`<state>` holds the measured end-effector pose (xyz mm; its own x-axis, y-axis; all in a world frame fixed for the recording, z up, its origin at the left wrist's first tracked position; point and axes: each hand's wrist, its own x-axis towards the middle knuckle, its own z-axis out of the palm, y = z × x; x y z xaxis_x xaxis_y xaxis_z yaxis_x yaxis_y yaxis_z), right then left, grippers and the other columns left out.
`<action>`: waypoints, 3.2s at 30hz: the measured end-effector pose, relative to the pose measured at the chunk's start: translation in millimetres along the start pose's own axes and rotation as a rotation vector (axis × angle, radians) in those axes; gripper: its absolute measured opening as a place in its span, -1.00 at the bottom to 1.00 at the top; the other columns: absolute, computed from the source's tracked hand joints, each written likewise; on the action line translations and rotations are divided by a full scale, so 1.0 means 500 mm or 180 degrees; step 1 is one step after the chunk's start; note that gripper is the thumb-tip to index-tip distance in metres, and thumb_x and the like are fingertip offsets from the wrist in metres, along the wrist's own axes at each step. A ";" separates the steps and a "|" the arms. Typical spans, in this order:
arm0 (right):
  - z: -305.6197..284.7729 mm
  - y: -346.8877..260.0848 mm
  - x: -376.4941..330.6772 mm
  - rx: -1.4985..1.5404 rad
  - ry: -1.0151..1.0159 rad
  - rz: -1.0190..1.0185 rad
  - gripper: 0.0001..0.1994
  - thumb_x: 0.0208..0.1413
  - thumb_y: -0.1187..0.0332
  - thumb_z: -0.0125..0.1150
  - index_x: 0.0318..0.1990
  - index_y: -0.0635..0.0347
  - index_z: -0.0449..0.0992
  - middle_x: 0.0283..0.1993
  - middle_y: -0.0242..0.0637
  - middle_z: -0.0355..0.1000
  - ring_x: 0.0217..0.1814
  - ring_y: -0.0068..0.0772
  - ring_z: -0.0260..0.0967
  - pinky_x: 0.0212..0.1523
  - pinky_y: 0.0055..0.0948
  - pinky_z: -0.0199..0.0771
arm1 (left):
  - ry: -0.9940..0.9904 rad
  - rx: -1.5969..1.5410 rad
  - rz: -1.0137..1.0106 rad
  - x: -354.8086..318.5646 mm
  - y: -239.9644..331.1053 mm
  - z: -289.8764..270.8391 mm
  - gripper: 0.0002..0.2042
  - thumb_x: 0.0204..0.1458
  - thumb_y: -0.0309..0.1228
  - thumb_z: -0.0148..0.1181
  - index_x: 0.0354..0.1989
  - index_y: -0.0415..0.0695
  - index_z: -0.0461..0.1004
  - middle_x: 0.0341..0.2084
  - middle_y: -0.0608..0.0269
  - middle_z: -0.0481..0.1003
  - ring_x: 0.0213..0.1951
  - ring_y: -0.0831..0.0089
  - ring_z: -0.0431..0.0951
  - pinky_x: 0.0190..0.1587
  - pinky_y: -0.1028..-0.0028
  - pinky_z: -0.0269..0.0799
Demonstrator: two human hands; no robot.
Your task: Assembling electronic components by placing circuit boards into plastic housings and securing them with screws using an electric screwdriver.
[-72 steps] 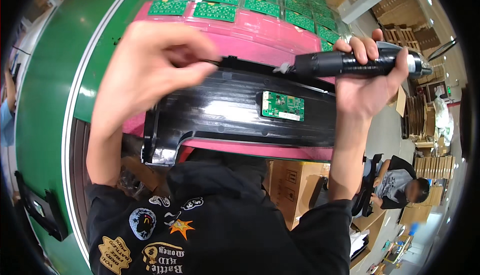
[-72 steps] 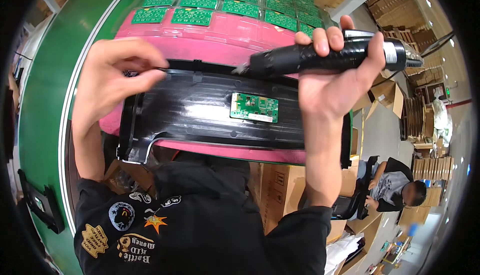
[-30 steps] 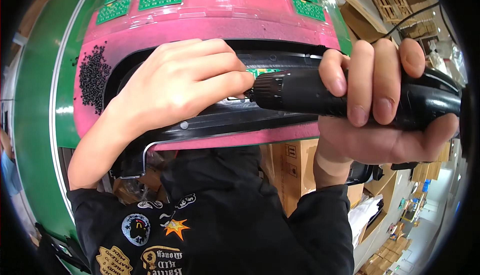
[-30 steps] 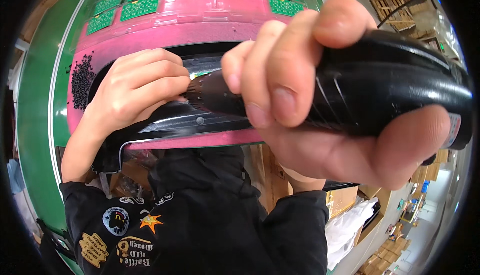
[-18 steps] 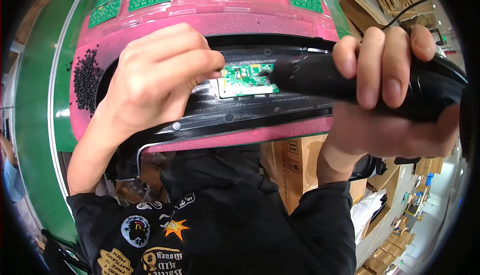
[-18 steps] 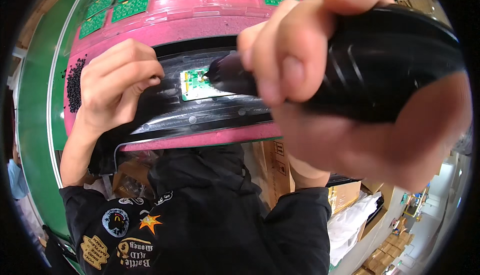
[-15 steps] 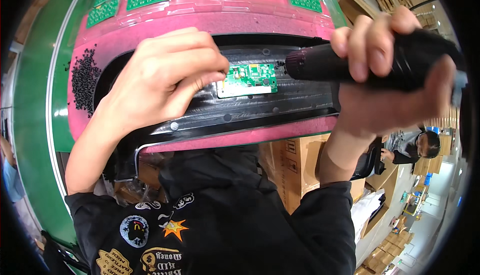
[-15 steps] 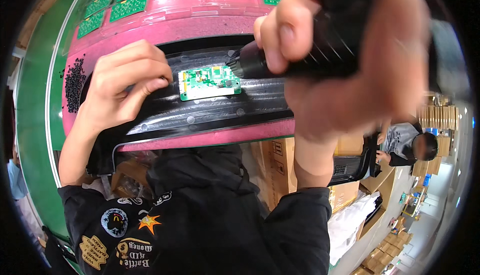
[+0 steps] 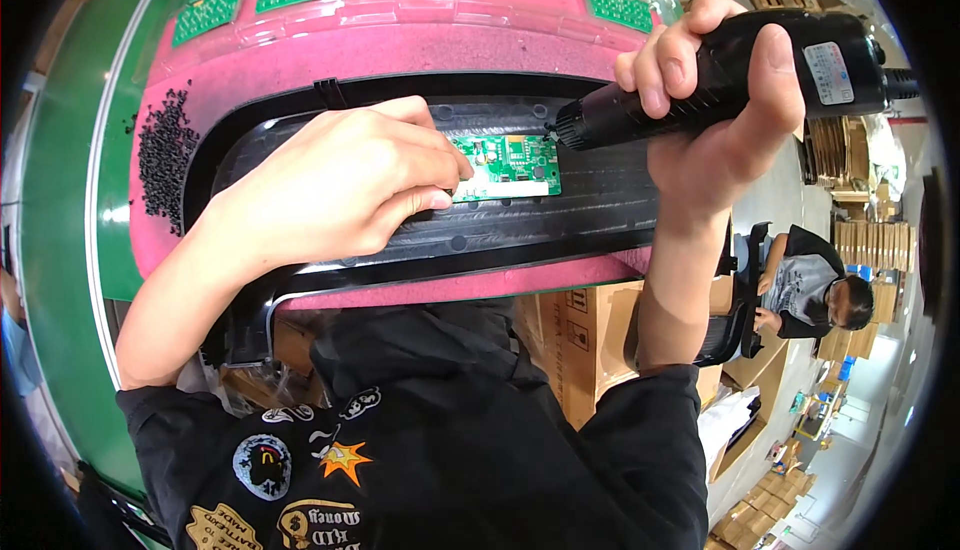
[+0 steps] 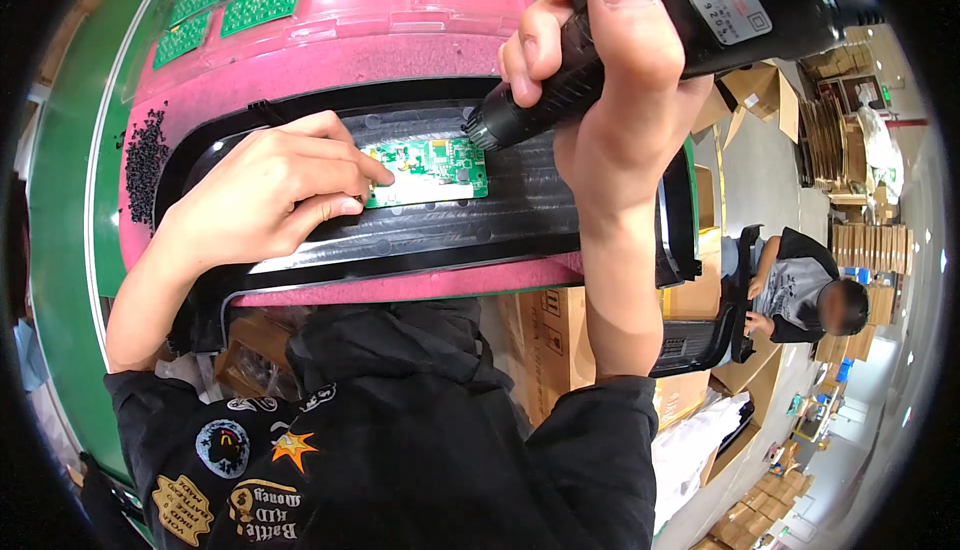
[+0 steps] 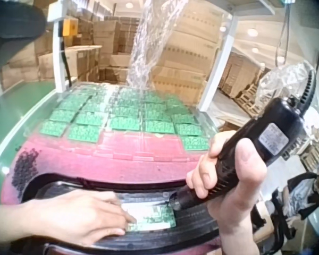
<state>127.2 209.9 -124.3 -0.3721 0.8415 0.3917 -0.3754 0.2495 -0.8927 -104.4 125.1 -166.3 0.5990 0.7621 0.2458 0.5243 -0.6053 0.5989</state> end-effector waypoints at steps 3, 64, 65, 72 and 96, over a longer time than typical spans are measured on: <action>0.002 0.003 0.005 -0.0026 0.0008 0.0084 -0.55 0.16 -0.12 -0.06 -0.25 0.15 0.35 -0.57 -0.46 0.20 -0.58 -0.56 0.09 -0.35 -0.43 0.18 | -0.0139 -0.0089 -0.0337 -0.001 0.003 -0.002 -0.92 -0.08 -0.57 0.24 -0.41 -0.29 0.49 -0.20 0.19 0.61 -0.27 0.18 0.52 -0.19 0.27 0.50; 0.095 0.038 0.001 0.0621 -0.0522 -0.0149 -0.40 0.04 -0.30 0.00 -0.22 0.14 0.42 -0.58 -0.49 0.24 -0.63 -0.57 0.10 -0.40 -0.43 0.17 | 0.0422 0.0055 -0.1200 -0.020 -0.016 -0.003 -0.82 0.12 -0.41 0.10 -0.38 -0.32 0.41 -0.47 -0.13 0.46 -0.30 -0.11 0.48 -0.26 0.14 0.40; 0.096 0.038 0.000 0.0542 -0.0477 -0.0136 -0.40 0.04 -0.30 0.00 -0.22 0.14 0.41 -0.58 -0.48 0.23 -0.63 -0.57 0.10 -0.40 -0.43 0.17 | 0.0436 0.0082 -0.1179 -0.021 -0.016 -0.003 -0.84 0.10 -0.43 0.11 -0.39 -0.32 0.41 -0.47 -0.12 0.46 -0.30 -0.10 0.49 -0.26 0.14 0.40; 0.097 0.034 -0.004 0.0562 -0.0554 -0.0118 -0.40 0.05 -0.29 0.00 -0.22 0.16 0.40 -0.59 -0.46 0.23 -0.64 -0.56 0.10 -0.41 -0.43 0.17 | 0.0394 0.0028 -0.1221 -0.024 -0.015 -0.008 -0.89 0.04 -0.50 0.16 -0.38 -0.30 0.43 -0.47 -0.06 0.49 -0.31 -0.06 0.51 -0.26 0.18 0.42; 0.103 -0.018 -0.010 0.1103 -0.0923 -0.0144 -0.40 0.00 -0.26 0.08 -0.16 0.17 0.38 -0.51 -0.49 0.29 -0.60 -0.56 0.18 -0.38 -0.43 0.19 | 0.0501 -0.0314 -0.0845 -0.016 -0.017 -0.012 -0.86 -0.03 -0.53 0.26 -0.33 -0.32 0.49 -0.54 0.04 0.53 -0.45 0.15 0.57 -0.35 0.34 0.45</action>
<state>88.4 178.8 -106.7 -0.5527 0.6520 0.5190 -0.6403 0.0663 -0.7652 -117.1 125.8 -168.9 0.3443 0.9212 0.1813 0.5838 -0.3613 0.7271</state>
